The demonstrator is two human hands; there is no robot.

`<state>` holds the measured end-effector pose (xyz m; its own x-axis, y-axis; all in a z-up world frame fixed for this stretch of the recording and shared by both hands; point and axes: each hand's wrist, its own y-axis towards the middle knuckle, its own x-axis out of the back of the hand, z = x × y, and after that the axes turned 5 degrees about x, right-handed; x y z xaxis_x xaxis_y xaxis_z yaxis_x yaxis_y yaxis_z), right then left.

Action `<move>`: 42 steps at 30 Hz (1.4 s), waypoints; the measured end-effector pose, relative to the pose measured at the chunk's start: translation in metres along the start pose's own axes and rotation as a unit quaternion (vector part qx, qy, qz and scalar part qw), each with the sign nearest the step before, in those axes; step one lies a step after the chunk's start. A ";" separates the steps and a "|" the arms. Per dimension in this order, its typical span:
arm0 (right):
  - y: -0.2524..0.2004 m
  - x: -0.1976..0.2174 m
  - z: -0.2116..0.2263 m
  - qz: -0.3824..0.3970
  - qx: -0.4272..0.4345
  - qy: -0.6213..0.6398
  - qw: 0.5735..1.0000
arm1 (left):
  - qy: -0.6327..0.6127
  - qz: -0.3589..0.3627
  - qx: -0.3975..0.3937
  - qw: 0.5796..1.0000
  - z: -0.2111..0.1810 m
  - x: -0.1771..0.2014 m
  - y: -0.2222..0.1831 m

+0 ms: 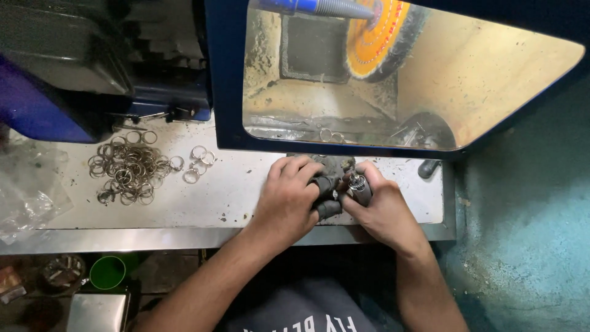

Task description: Using a handheld rotary tool to polish or finish small metal rings at a jewelry workbench.

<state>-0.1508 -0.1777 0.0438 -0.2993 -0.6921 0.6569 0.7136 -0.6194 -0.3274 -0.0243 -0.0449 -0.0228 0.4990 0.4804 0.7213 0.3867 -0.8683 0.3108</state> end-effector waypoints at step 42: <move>-0.021 0.008 -0.067 -0.280 0.008 -0.127 0.952 | -0.065 0.012 0.041 0.997 0.001 -0.002 0.004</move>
<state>-0.2106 -0.1948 0.0102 -0.4739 -0.1422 0.8690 0.4970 -0.8579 0.1307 -0.0226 -0.0490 -0.0236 0.6023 0.4766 0.6403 0.4328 -0.8690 0.2397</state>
